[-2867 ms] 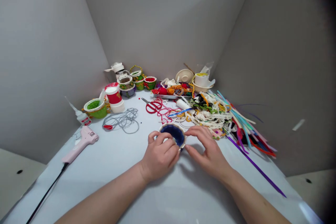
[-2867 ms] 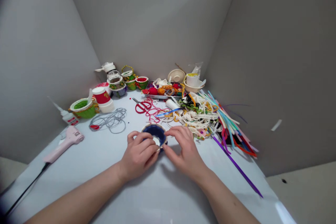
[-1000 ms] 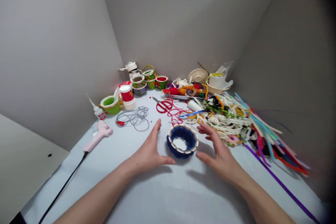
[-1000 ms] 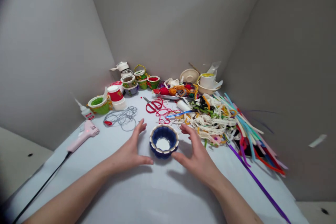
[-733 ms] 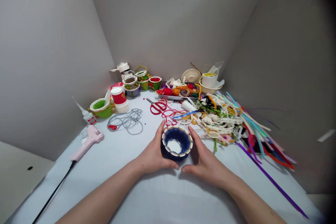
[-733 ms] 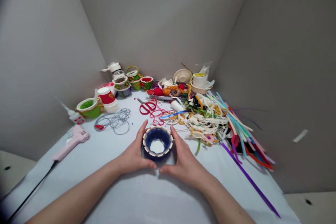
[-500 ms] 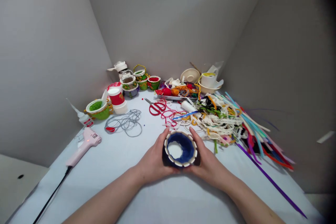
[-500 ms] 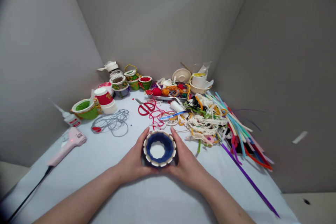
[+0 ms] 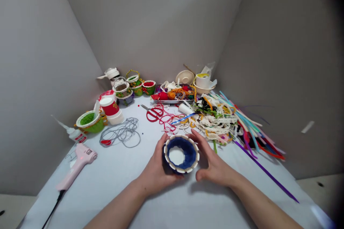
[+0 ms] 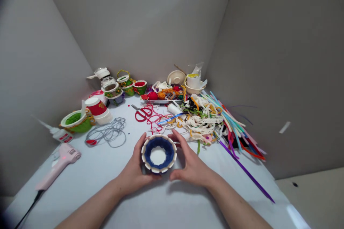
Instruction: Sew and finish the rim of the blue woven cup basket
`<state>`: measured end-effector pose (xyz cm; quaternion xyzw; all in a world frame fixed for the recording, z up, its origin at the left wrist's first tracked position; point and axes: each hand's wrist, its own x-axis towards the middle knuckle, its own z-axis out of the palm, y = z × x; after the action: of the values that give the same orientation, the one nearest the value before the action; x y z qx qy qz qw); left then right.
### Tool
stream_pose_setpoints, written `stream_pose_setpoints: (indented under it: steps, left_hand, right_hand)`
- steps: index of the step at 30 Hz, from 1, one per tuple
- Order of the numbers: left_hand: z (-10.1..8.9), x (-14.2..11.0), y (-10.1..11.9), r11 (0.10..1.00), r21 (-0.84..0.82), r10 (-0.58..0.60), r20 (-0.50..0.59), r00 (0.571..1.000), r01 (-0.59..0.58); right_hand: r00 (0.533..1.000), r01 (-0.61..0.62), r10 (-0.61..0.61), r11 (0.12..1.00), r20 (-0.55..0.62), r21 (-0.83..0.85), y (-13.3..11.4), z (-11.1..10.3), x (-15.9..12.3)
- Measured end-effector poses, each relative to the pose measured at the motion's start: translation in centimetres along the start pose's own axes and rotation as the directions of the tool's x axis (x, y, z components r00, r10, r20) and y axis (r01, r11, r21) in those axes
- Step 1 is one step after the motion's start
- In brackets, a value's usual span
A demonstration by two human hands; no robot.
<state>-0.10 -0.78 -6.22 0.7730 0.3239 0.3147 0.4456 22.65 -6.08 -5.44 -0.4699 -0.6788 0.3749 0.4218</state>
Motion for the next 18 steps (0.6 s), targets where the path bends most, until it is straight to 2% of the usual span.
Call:
stream_pose_setpoints:
  steps: [4,8,10,13,18]
  left_hand:
    - [-0.1,0.5,0.5,0.980,-0.196,-0.038,0.017,0.999,0.041]
    - [-0.5,1.2,0.8,0.877,-0.469,-0.069,0.086,0.994,0.102]
    - [-0.7,1.2,0.9,0.831,-0.545,-0.085,0.071,0.994,0.110]
    - [-0.8,0.9,0.9,0.834,-0.543,-0.114,0.006,0.993,0.099]
    - [-0.4,0.2,0.0,0.950,-0.305,-0.109,-0.118,0.987,0.069]
  right_hand:
    - [0.996,0.032,-0.030,0.999,-0.090,0.020,0.4,-0.4,0.1]
    - [0.993,0.019,-0.022,0.999,-0.115,-0.034,1.0,-0.7,0.2]
    - [0.995,0.009,-0.017,0.997,-0.103,-0.080,1.2,-0.7,0.2]
    - [0.995,0.019,-0.032,0.990,-0.097,-0.138,1.3,-0.7,0.3]
    - [0.985,0.103,-0.126,0.977,-0.115,-0.187,0.8,-0.5,0.4]
